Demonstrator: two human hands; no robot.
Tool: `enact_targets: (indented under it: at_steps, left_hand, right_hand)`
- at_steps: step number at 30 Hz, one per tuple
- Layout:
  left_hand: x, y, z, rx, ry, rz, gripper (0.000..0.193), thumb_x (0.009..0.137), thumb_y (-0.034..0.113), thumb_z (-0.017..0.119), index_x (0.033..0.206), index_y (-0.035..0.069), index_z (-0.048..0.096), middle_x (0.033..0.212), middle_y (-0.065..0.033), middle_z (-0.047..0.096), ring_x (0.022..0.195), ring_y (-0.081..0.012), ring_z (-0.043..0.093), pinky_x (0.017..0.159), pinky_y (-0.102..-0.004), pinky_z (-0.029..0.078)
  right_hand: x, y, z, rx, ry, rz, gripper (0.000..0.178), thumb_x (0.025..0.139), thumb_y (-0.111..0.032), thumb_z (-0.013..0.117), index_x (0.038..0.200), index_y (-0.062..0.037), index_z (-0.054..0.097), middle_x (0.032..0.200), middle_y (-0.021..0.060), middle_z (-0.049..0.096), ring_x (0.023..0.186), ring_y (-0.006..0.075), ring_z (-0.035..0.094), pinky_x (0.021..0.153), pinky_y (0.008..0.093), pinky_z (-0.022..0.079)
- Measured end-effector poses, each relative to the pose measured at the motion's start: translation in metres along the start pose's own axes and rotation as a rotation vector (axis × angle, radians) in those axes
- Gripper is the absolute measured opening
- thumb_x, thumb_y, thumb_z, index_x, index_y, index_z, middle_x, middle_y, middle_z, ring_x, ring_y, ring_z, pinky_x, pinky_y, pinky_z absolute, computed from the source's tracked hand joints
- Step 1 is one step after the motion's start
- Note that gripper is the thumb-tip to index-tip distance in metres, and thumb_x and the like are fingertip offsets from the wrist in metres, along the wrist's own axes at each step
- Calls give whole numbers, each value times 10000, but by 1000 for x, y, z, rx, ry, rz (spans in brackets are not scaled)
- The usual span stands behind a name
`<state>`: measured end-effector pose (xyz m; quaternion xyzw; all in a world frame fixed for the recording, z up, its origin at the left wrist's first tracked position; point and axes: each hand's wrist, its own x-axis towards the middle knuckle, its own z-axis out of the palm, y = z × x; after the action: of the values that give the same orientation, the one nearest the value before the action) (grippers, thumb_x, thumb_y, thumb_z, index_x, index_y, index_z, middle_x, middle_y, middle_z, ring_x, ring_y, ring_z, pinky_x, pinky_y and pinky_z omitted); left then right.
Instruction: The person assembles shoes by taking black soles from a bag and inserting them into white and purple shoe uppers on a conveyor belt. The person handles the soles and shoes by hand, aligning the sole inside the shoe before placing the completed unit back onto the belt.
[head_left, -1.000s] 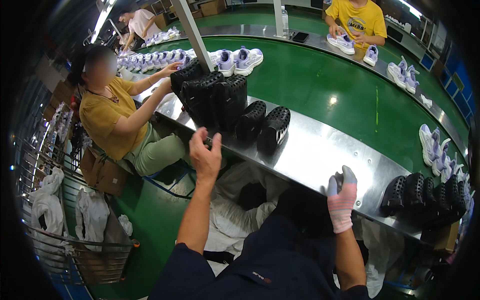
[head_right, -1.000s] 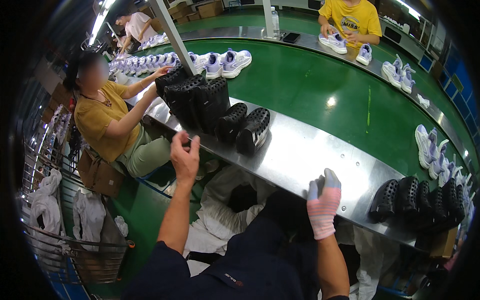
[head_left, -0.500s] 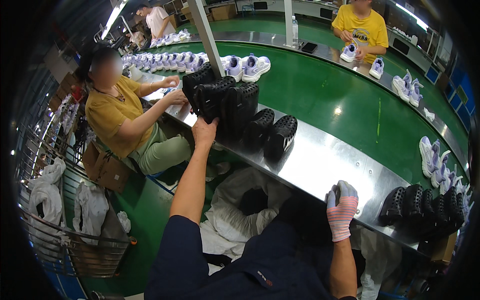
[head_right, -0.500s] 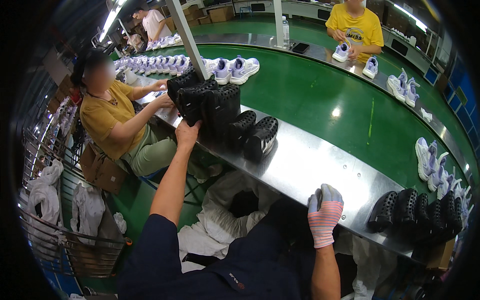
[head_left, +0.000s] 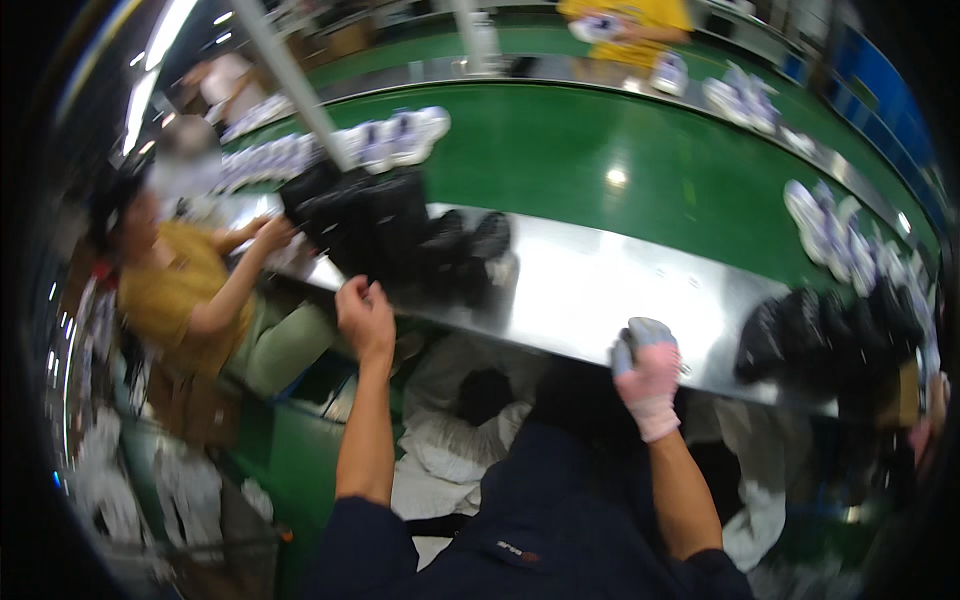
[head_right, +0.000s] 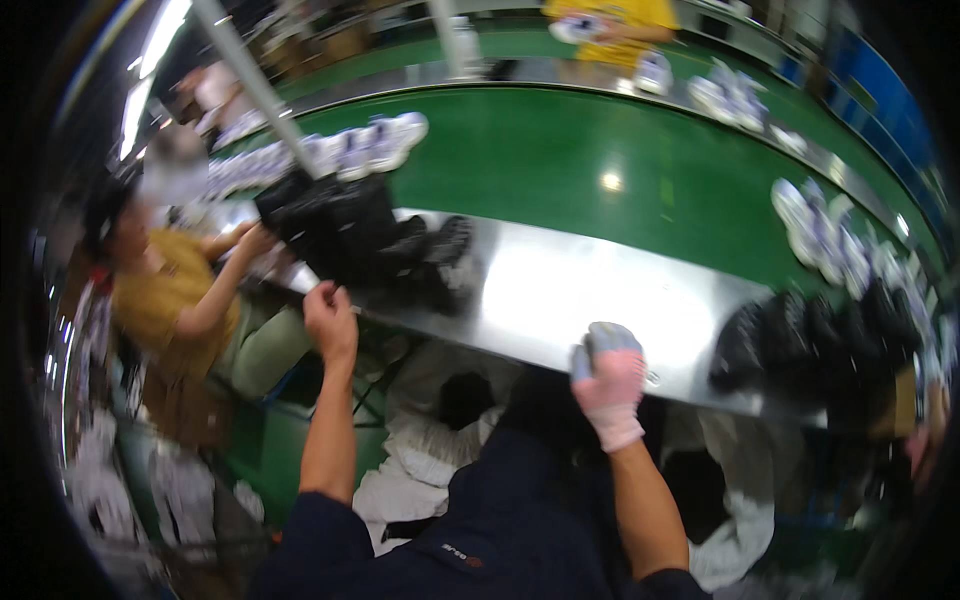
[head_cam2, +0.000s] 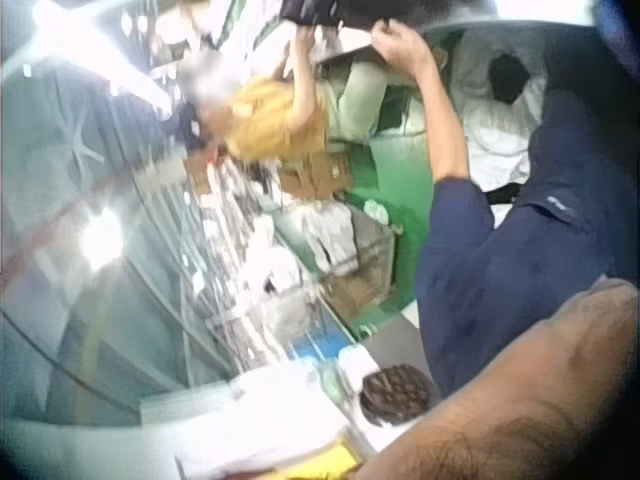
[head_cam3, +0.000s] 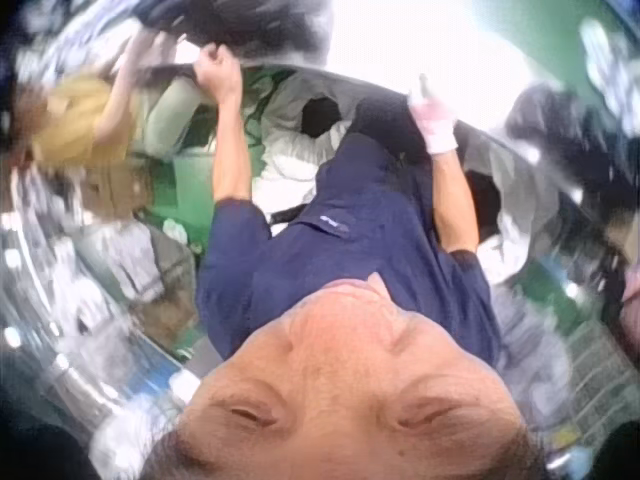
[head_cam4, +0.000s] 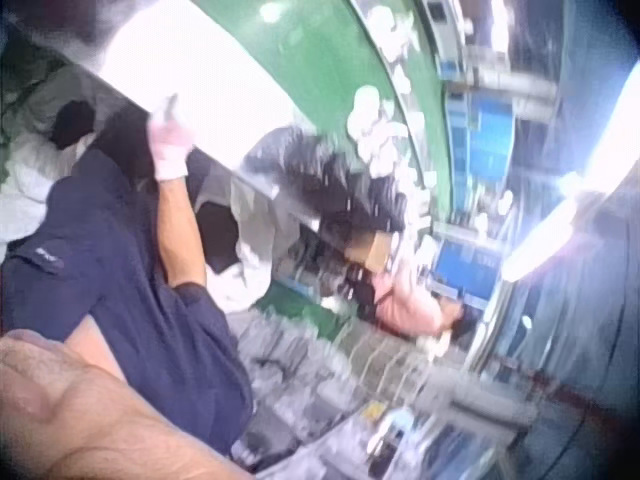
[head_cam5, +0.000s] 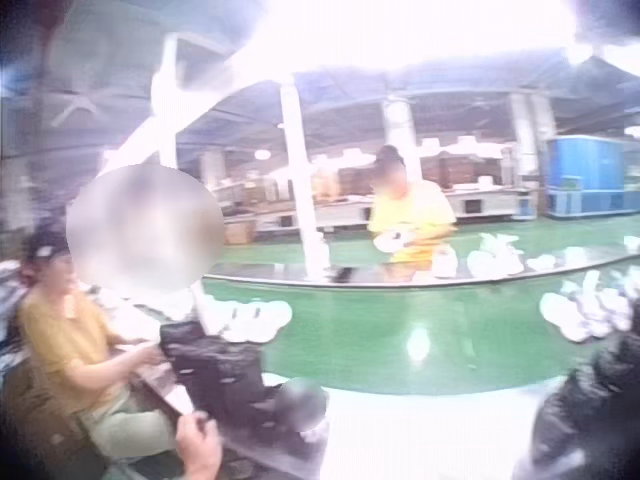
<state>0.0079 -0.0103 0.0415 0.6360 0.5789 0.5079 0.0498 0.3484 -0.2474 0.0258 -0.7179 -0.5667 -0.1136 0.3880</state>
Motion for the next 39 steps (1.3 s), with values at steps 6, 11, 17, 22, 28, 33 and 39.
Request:
enact_targets:
  at_steps: [6,11,17,22,28,33,39]
  left_hand:
    - [-70,108,-9,-153,-369,824,223,847,-62,729,1058,-5,685,1071,-180,668,968,-375,659,838,-434,560]
    - [-76,128,26,-83,-518,719,269,876,-16,677,1145,-24,681,1186,-207,665,1088,-404,642,938,-451,540]
    - [-86,119,31,-23,-462,652,276,916,4,663,1189,-35,672,1208,-229,658,1120,-413,639,976,-443,530]
    - [-126,168,32,-278,-594,692,288,878,17,724,1159,-31,684,1174,-226,655,1046,-409,656,909,-437,546]
    - [-188,243,60,-508,-906,690,404,822,72,816,1194,-8,680,1165,-201,658,1017,-369,664,840,-425,569]
    - [-209,275,92,-569,-953,771,428,823,83,816,1214,0,662,1140,-198,653,991,-352,661,836,-413,566]
    - [-219,270,107,-611,-871,775,360,801,53,799,1135,2,674,1090,-180,652,964,-355,644,821,-425,549]
  right_hand:
    - [0,-17,21,17,-13,-9,307,860,-184,709,1130,-38,703,1066,193,704,1014,388,665,920,495,523]
    - [-2,-15,1,151,-44,61,386,848,-200,748,1182,-23,673,1164,201,699,1117,396,643,1009,494,500]
    - [-29,21,-129,122,437,480,412,915,-164,761,1280,-8,649,1148,192,709,1006,345,698,878,426,557]
    - [-69,189,-220,-372,790,764,668,832,-244,847,1380,8,560,1323,241,617,1161,409,631,1004,463,521]
    - [-63,238,-236,-548,624,852,609,806,-289,872,1255,5,584,1235,258,617,1127,443,616,984,480,518]
    - [-51,252,-234,-572,526,940,457,876,-387,801,1102,-27,633,1116,228,663,1031,450,643,874,512,539]
    - [-49,252,-239,-566,463,834,373,901,-361,776,1017,-28,653,1021,214,682,965,439,660,829,507,546]
